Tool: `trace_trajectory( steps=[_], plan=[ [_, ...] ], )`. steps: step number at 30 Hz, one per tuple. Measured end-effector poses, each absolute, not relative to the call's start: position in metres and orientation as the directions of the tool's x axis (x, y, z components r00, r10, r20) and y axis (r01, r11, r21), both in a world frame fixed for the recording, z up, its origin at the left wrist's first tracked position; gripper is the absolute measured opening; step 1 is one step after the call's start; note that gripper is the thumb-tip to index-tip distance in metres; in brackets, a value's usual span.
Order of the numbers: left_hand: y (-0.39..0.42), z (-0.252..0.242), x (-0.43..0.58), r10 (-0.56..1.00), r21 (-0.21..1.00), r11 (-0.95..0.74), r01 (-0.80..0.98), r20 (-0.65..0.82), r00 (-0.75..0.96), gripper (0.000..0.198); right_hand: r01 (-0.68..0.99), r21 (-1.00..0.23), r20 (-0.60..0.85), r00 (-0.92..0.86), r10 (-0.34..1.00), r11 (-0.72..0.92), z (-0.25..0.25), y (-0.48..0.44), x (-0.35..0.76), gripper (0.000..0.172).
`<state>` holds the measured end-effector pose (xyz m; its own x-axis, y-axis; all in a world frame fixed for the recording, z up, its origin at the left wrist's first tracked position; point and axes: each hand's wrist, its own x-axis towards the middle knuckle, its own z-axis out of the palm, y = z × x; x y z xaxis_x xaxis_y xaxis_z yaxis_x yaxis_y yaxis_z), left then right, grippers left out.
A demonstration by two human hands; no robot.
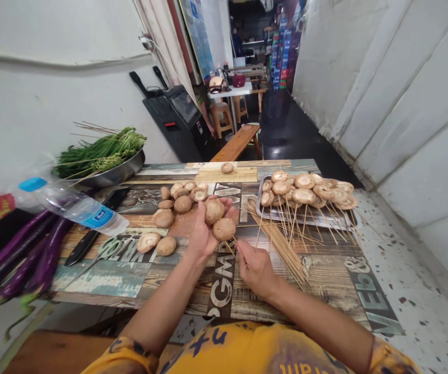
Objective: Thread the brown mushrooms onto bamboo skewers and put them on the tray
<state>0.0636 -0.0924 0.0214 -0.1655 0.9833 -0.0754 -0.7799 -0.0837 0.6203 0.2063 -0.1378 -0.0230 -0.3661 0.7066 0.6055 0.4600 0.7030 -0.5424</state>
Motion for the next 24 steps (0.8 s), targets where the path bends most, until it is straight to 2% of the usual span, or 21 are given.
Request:
trace_trajectory(
  steps=[9, 13, 17, 24],
  plan=[
    [-0.099, 0.021, 0.07, 0.993, 0.651, -0.054, -0.757, -0.043, -0.108, 0.043, 0.516, -0.507, 0.64, -0.31, 0.703, 0.69, -0.023, -0.134, 0.201, 0.021],
    [-0.1, 0.023, 0.064, 0.993, 0.679, -0.102, -0.727, 0.031, -0.11, 0.051, 0.521, -0.465, 0.643, -0.357, 0.677, 0.716, -0.021, -0.131, 0.202, 0.023],
    [-0.1, 0.025, 0.056, 0.991, 0.709, -0.135, -0.692, 0.083, -0.109, 0.056, 0.507, -0.479, 0.641, -0.356, 0.68, 0.717, -0.021, -0.129, 0.207, 0.019],
    [-0.098, 0.028, 0.053, 0.98, 0.711, -0.189, -0.678, 0.094, -0.175, 0.049, 0.506, -0.421, 0.622, -0.443, 0.646, 0.753, -0.025, -0.131, 0.213, 0.02]
  ],
)
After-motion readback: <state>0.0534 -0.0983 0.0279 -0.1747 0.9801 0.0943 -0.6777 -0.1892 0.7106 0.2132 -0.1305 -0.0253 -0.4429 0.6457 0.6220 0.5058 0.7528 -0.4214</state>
